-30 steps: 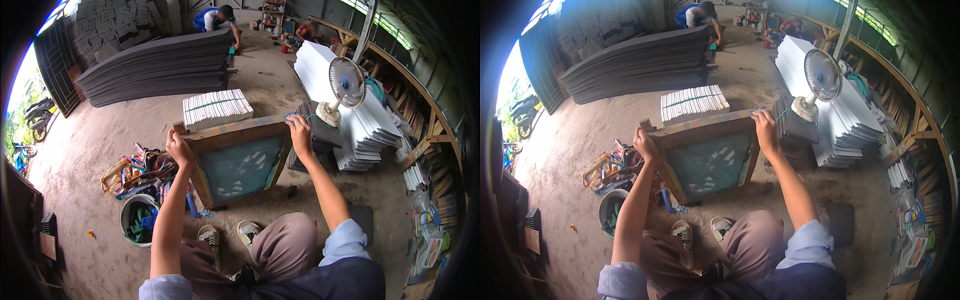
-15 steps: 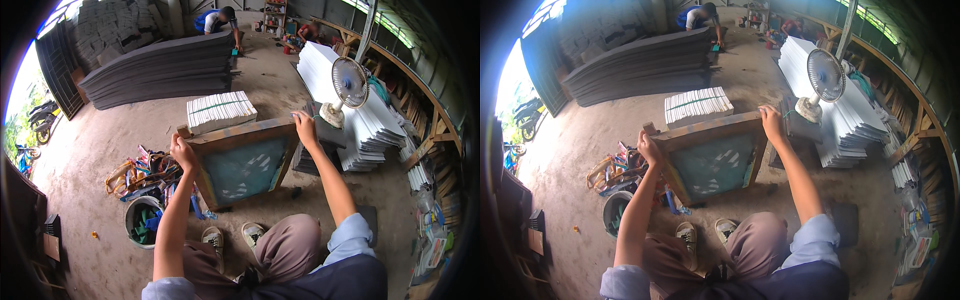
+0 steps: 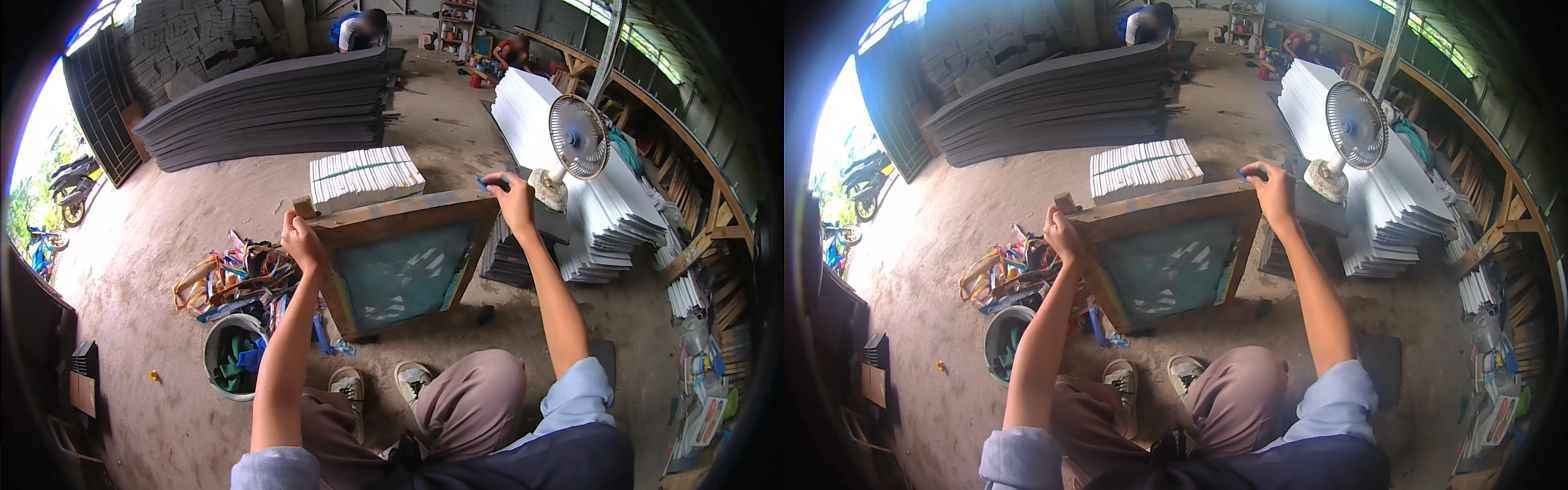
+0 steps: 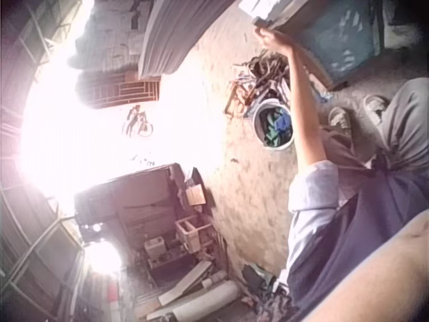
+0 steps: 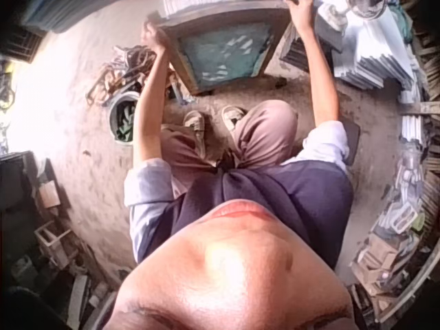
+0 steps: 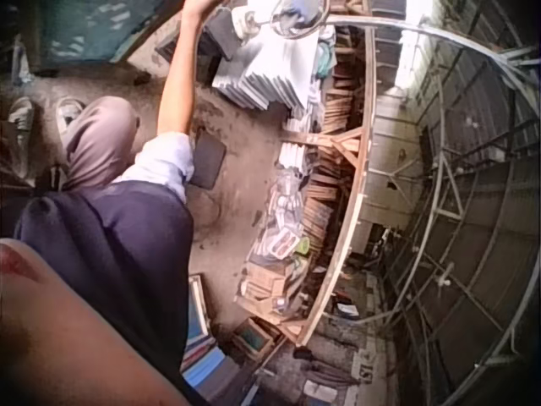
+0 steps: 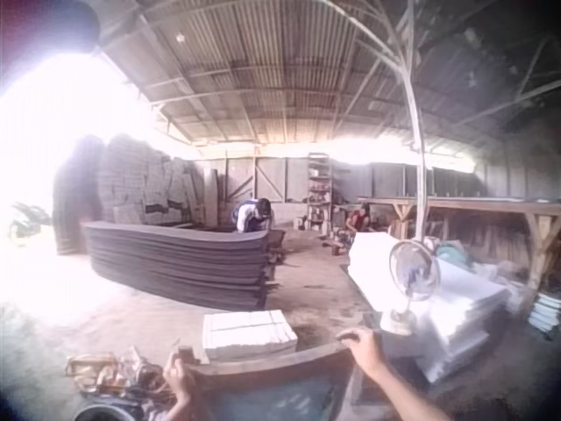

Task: The person sits on the floor and sorts colorful plastic strips and small pieces, placing them into a white sack. They handle the materials by hand, occasionally picking up and moving a wooden frame and a small bottle before continuing to pack the strips into the sack.

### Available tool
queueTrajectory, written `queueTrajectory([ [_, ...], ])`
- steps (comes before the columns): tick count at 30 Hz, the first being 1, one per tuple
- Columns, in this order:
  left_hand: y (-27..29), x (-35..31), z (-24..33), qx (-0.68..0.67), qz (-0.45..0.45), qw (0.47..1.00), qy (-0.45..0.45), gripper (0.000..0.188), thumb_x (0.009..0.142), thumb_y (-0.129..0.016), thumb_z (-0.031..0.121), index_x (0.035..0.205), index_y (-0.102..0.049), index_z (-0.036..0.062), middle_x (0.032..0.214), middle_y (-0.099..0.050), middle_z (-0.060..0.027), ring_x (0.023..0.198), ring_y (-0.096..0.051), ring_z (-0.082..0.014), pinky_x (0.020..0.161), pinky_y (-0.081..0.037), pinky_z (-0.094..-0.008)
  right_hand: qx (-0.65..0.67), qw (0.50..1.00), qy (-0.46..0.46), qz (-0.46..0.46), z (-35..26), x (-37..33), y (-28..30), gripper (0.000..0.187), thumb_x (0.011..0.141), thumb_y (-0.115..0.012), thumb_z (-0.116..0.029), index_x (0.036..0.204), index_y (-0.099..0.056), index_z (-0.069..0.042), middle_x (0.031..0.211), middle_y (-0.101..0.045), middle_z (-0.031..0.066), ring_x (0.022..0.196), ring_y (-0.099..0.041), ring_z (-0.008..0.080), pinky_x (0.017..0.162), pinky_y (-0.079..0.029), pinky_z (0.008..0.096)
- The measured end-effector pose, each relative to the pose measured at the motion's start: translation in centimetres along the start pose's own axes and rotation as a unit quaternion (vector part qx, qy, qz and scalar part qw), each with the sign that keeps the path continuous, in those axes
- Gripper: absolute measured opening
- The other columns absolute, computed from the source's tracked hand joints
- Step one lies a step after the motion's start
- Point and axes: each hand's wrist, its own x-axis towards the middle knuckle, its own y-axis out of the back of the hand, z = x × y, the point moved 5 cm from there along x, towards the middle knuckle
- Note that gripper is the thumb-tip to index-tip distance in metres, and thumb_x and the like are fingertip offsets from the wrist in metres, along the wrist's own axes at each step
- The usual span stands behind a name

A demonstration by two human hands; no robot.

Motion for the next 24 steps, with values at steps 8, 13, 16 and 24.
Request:
queueTrajectory([
  [8,-0.1,0.2,-0.7,0.005,-0.003,1.0,0.008,0.025,0.08,-0.037,0.015,0.079,-0.053,-0.0026,0.058,-0.049,-0.015,0.051,-0.046,-0.0218,0.053,-0.038,-0.0371,-0.136,0.972,0.181,-0.064,-2.2,-2.4,-4.3,0.026,0.074,-0.052,0.011,0.092,-0.065,-0.002,0.092,-0.059,0.0132,0.091,-0.055,0.0291,0.08,-0.045,0.0369],
  [13,-0.3,0.1,-0.8,0.0,-0.022,1.0,0.021,0.024,0.079,-0.036,0.014,0.079,-0.053,-0.0034,0.061,-0.051,-0.0169,0.054,-0.047,-0.0238,0.055,-0.039,-0.0368,-0.042,0.987,0.074,-0.133,-0.8,-1.1,-3.2,0.029,0.071,-0.051,0.013,0.09,-0.066,-0.002,0.092,-0.058,0.0138,0.086,-0.057,0.0286,0.078,-0.045,0.0378],
  [16,-0.3,0.3,-0.3,-0.005,-0.013,1.0,0.013,0.025,0.079,-0.036,0.014,0.079,-0.053,-0.0037,0.062,-0.052,-0.0179,0.055,-0.048,-0.0252,0.056,-0.039,-0.0372,-0.022,0.983,0.079,-0.164,-0.3,0.2,-2.9,0.023,0.068,-0.059,0.009,0.087,-0.066,-0.002,0.083,-0.06,0.013,0.08,-0.059,0.0273,0.072,-0.046,0.032],
  [24,-0.9,0.4,-0.7,-0.002,-0.013,1.0,0.012,0.026,0.08,-0.036,0.015,0.081,-0.054,-0.0038,0.064,-0.054,-0.0191,0.056,-0.051,-0.0269,0.057,-0.04,-0.0379,-0.003,0.997,-0.015,-0.072,2.4,1.8,-2.6,0.017,0.074,-0.063,-0.004,0.09,-0.064,0.002,0.08,-0.064,0.0155,0.068,-0.062,0.0283,0.067,-0.048,0.031],
])
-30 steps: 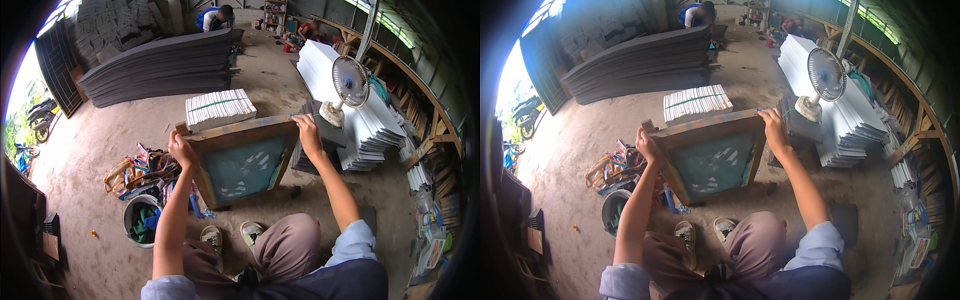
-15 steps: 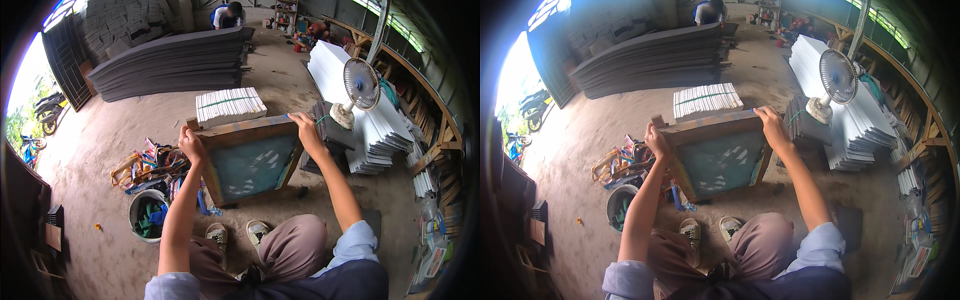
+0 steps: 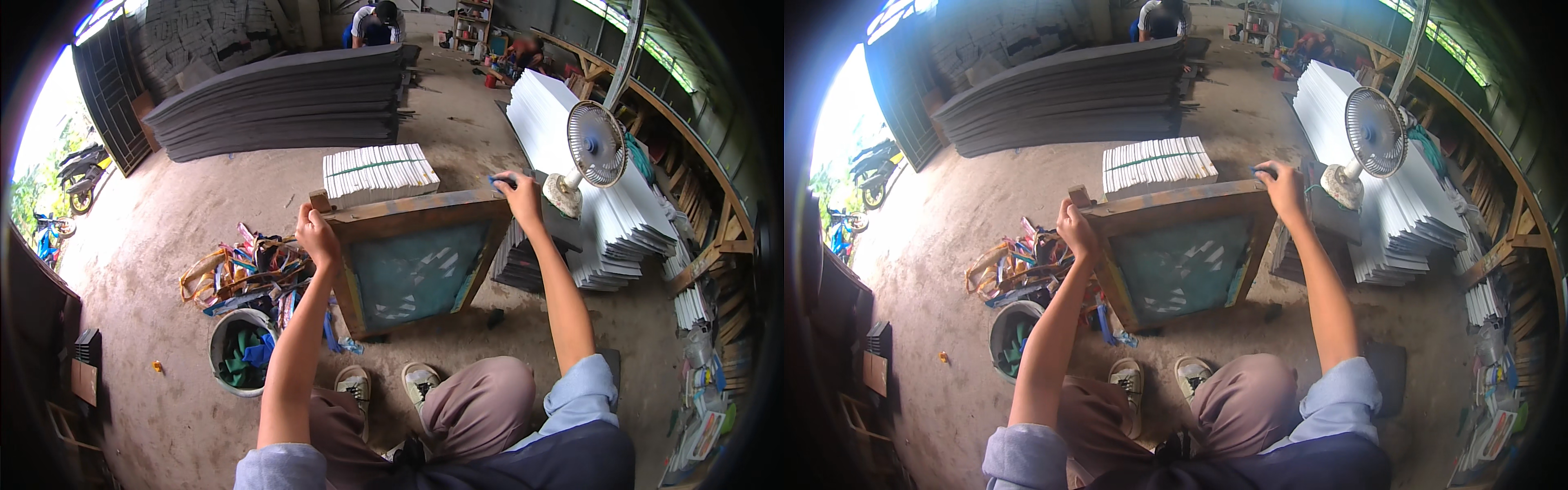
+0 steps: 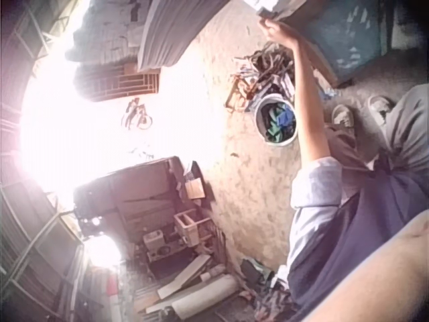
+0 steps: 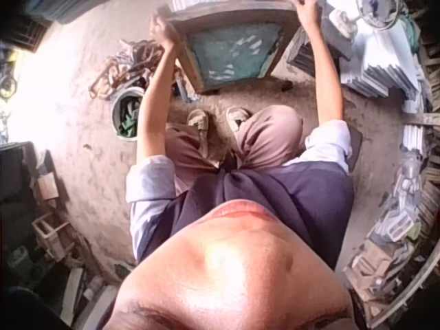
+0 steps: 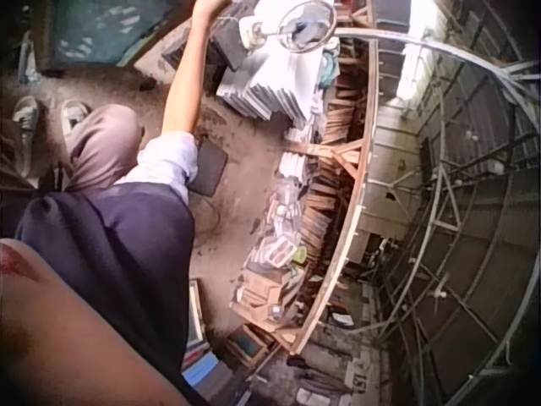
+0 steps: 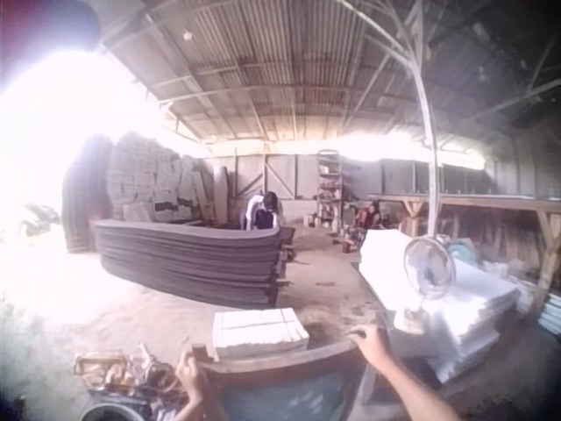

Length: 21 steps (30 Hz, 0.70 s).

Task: The person sits on the floor and sorts colorful plastic strips and small pieces, placing them into a white sack. They handle the materials by hand, occasionally picking up and moving a wooden frame and a small bottle before continuing to pack the strips into the sack.

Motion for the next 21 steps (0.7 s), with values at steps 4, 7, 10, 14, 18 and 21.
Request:
queueTrajectory([
  [4,0.3,0.4,-0.2,0.019,0.014,1.0,-0.011,0.026,0.08,-0.037,0.015,0.081,-0.054,-0.0042,0.065,-0.055,-0.0198,0.056,-0.052,-0.0274,0.056,-0.04,-0.0381,-0.289,0.942,0.171,-0.013,-4.0,-2.9,-2.9,0.017,0.076,-0.055,0.0,0.091,-0.062,0.004,0.09,-0.06,0.0158,0.093,-0.054,0.0275,0.082,-0.045,0.0328],
  [7,0.2,0.3,0.0,0.017,0.015,1.0,0.005,0.025,0.079,-0.037,0.014,0.08,-0.055,-0.0042,0.065,-0.055,-0.0203,0.055,-0.052,-0.0276,0.055,-0.04,-0.0386,-0.386,0.892,0.234,-0.003,-5.0,-4.1,-3.6,0.021,0.073,-0.054,0.001,0.093,-0.059,0.006,0.092,-0.057,0.0136,0.097,-0.051,0.0246,0.085,-0.045,0.031],
  [10,-0.1,0.2,0.6,0.01,0.039,0.999,-0.01,0.025,0.079,-0.037,0.014,0.078,-0.055,-0.0036,0.06,-0.052,-0.0207,0.05,-0.05,-0.0278,0.052,-0.038,-0.0394,-0.32,0.918,0.232,-0.021,-5.3,-3.4,-2.7,0.018,0.072,-0.053,0.003,0.088,-0.059,0.005,0.089,-0.057,0.0132,0.095,-0.052,0.0249,0.083,-0.045,0.0323],
  [14,0.2,0.4,0.1,0.015,0.036,0.999,-0.012,0.025,0.079,-0.037,0.014,0.078,-0.054,-0.0036,0.058,-0.049,-0.0216,0.048,-0.049,-0.027,0.05,-0.037,-0.0392,-0.249,0.946,0.206,-0.023,-5.9,-3.6,-2.7,0.013,0.074,-0.053,0.004,0.085,-0.059,0.002,0.083,-0.057,0.0136,0.086,-0.055,0.0286,0.077,-0.047,0.0351],
  [18,0.3,0.2,0.5,0.006,0.028,1.0,0.005,0.025,0.078,-0.037,0.014,0.078,-0.055,-0.0029,0.057,-0.05,-0.021,0.047,-0.048,-0.0269,0.05,-0.037,-0.0391,-0.08,0.985,0.153,-0.011,-6.8,-4.5,-3.5,0.012,0.077,-0.055,0.004,0.086,-0.06,-0.001,0.087,-0.059,0.0128,0.08,-0.059,0.0314,0.069,-0.048,0.0376],
  [21,0.5,0.2,1.0,0.002,0.038,0.999,0.0,0.025,0.078,-0.037,0.014,0.078,-0.056,-0.0026,0.057,-0.051,-0.0208,0.047,-0.048,-0.0268,0.05,-0.038,-0.0392,-0.081,0.981,0.149,0.095,-7.9,-3.4,-2.1,0.013,0.077,-0.055,0.004,0.087,-0.061,-0.001,0.087,-0.059,0.0126,0.08,-0.059,0.0308,0.069,-0.048,0.0377],
])
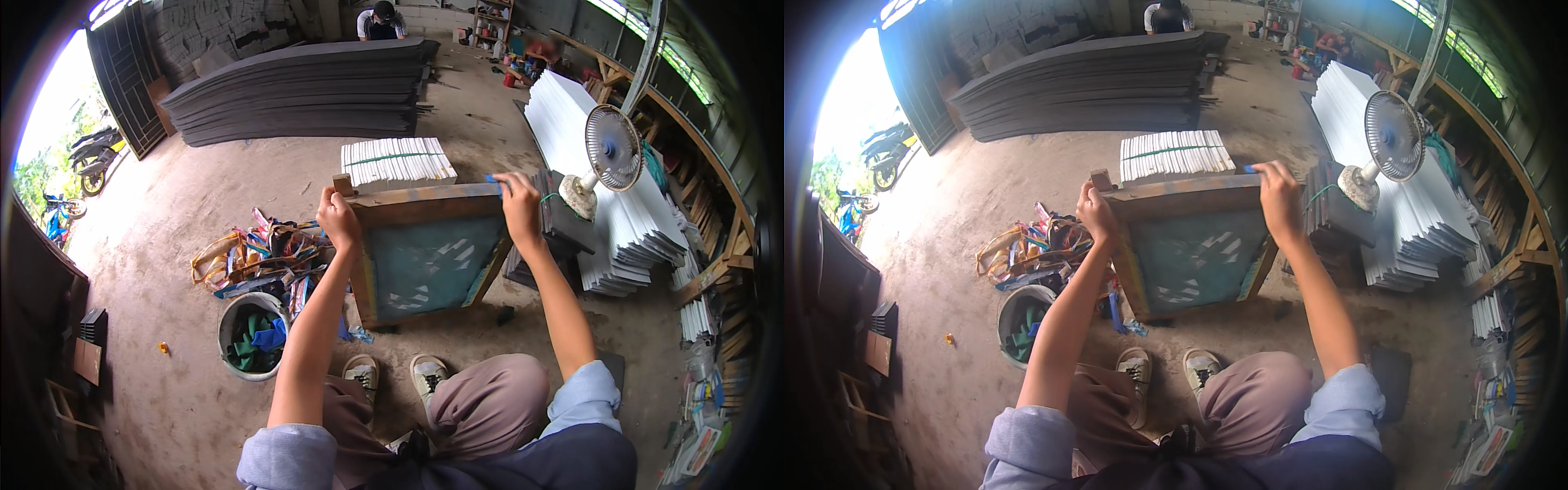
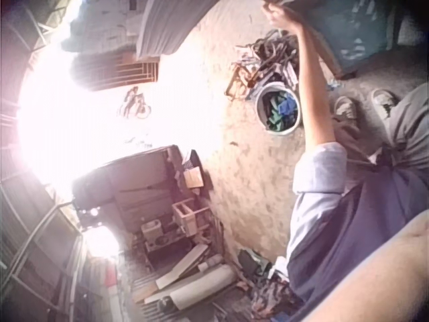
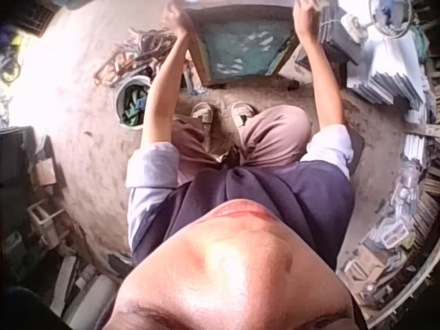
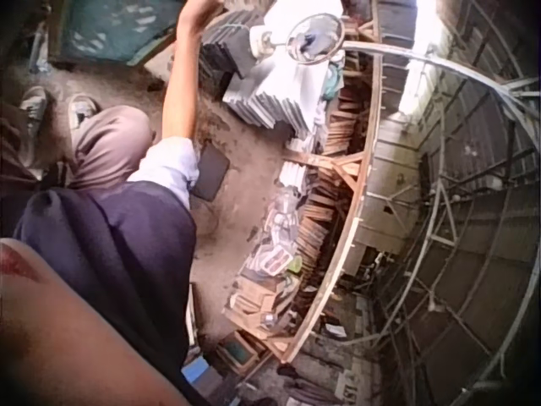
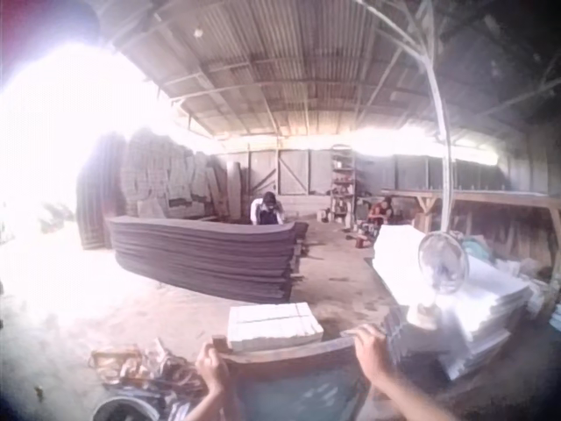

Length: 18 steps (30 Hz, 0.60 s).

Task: The person sits on the floor and sorts colorful plastic strips and small pieces, placing them into a white sack. They handle the materials by hand, occasionally picking up and moving a wooden frame and a small bottle before continuing to pack the strips into the sack.

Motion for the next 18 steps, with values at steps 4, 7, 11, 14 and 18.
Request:
queueTrajectory([
  [4,-0.3,-0.2,-0.3,0.004,-0.014,1.0,0.006,0.026,0.078,-0.036,0.014,0.078,-0.056,-0.002,0.058,-0.052,-0.0217,0.048,-0.05,-0.0289,0.05,-0.039,-0.0396,-0.19,0.98,0.044,-0.049,2.3,-1.6,-2.3,0.019,0.078,-0.051,0.002,0.095,-0.061,0.002,0.091,-0.058,0.0127,0.089,-0.057,0.0285,0.08,-0.047,0.0357],
  [7,-0.1,-0.2,-0.8,0.007,-0.015,1.0,0.02,0.026,0.077,-0.037,0.015,0.078,-0.057,-0.0012,0.059,-0.052,-0.0233,0.051,-0.052,-0.0343,0.052,-0.039,-0.0419,-0.211,0.976,0.028,-0.04,0.8,-3.2,-3.1,0.028,0.077,-0.05,0.004,0.105,-0.056,0.004,0.099,-0.056,0.0143,0.096,-0.054,0.03,0.085,-0.046,0.0361],
  [11,-0.4,-0.1,-1.1,0.016,-0.008,1.0,0.023,0.025,0.077,-0.037,0.015,0.078,-0.057,0.0,0.061,-0.053,-0.0239,0.055,-0.053,-0.0383,0.053,-0.04,-0.0439,-0.136,0.99,0.011,-0.024,-1.1,-3.7,-3.8,0.03,0.076,-0.049,0.005,0.106,-0.056,0.003,0.102,-0.056,0.0138,0.099,-0.054,0.0295,0.086,-0.046,0.0358],
  [14,-0.4,-0.1,-1.3,0.017,-0.004,1.0,0.021,0.025,0.077,-0.038,0.015,0.078,-0.057,0.0001,0.061,-0.053,-0.0239,0.054,-0.053,-0.0382,0.053,-0.04,-0.044,-0.087,0.995,0.053,-0.021,-4.3,-3.9,-5.3,0.032,0.075,-0.048,0.007,0.105,-0.057,0.001,0.102,-0.056,0.0131,0.1,-0.053,0.0284,0.086,-0.046,0.0354],
  [18,0.1,-0.2,-0.3,0.014,-0.01,1.0,0.015,0.025,0.077,-0.037,0.014,0.078,-0.057,0.0002,0.06,-0.053,-0.0233,0.053,-0.052,-0.0373,0.052,-0.039,-0.0434,0.035,0.992,0.121,-0.017,-10.6,-3.8,-8.0,0.032,0.074,-0.051,0.009,0.104,-0.058,0.0,0.098,-0.057,0.0128,0.097,-0.054,0.0278,0.086,-0.045,0.0361],
])
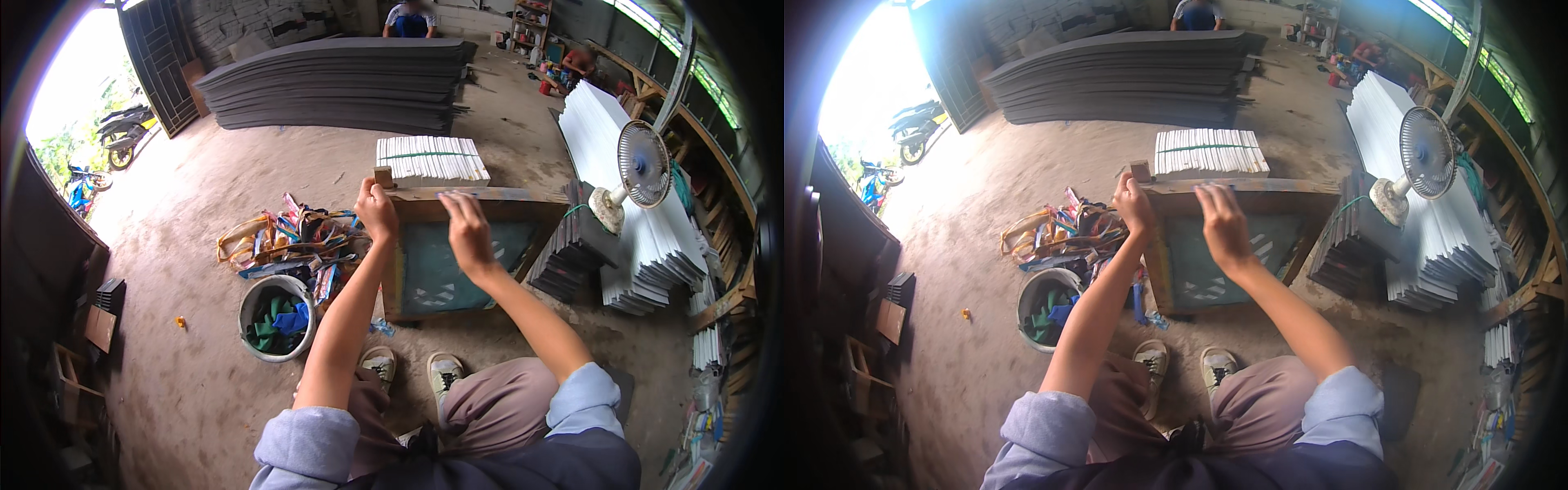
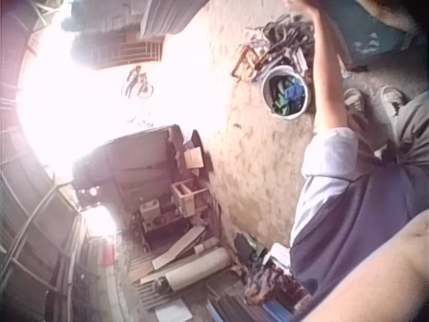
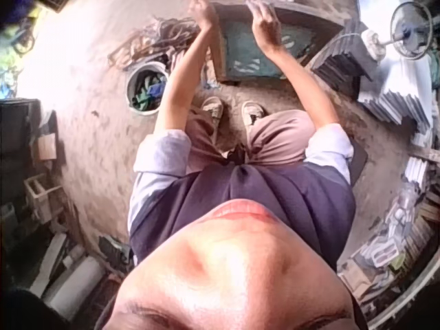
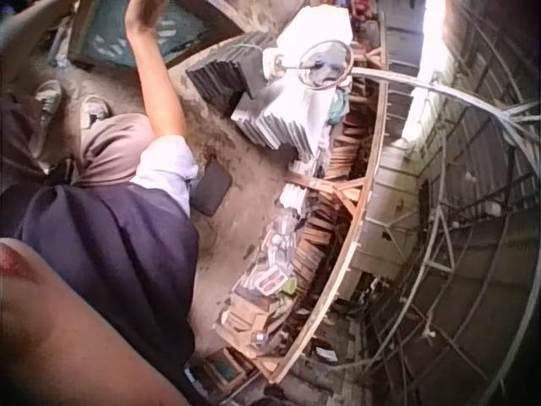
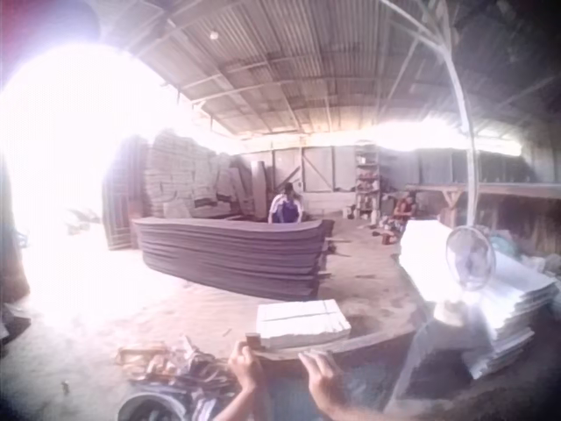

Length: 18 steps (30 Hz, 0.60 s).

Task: The person sits on the floor and sorts colorful plastic strips and small pieces, placing them into a white sack. They handle the materials by hand, occasionally picking up and moving a wooden frame and a small bottle before continuing to pack the strips into the sack.

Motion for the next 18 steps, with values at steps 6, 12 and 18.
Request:
queueTrajectory([
  [6,0.2,-0.5,0.4,-0.018,-0.001,1.0,-0.021,0.025,0.078,-0.037,0.014,0.079,-0.057,-0.0004,0.059,-0.053,-0.0212,0.049,-0.051,-0.0333,0.051,-0.039,-0.0405,0.036,0.995,0.091,-0.036,-1.4,0.6,-0.7,0.036,0.069,-0.054,0.01,0.103,-0.058,-0.001,0.097,-0.059,0.0101,0.095,-0.057,0.0253,0.086,-0.047,0.0351],
  [12,-0.4,0.3,-1.5,-0.097,-0.037,0.994,-0.021,0.036,0.084,-0.031,0.024,0.085,-0.055,-0.0024,0.071,-0.056,-0.0216,0.064,-0.055,-0.0278,0.063,-0.042,-0.0367,0.0,1.0,0.017,0.003,4.7,0.0,3.1,0.027,0.07,-0.055,0.01,0.091,-0.063,-0.005,0.09,-0.062,0.0067,0.087,-0.06,0.0227,0.076,-0.051,0.0317],
  [18,-1.3,-0.1,-3.2,-0.254,-0.041,0.965,0.053,0.051,0.088,-0.026,0.036,0.09,-0.055,-0.0049,0.084,-0.06,-0.0132,0.08,-0.056,-0.0192,0.076,-0.042,-0.0298,0.09,0.996,0.028,0.008,-0.9,4.8,-0.9,0.025,0.067,-0.056,0.007,0.087,-0.063,-0.005,0.083,-0.06,0.0068,0.084,-0.057,0.0238,0.073,-0.049,0.0328],
])
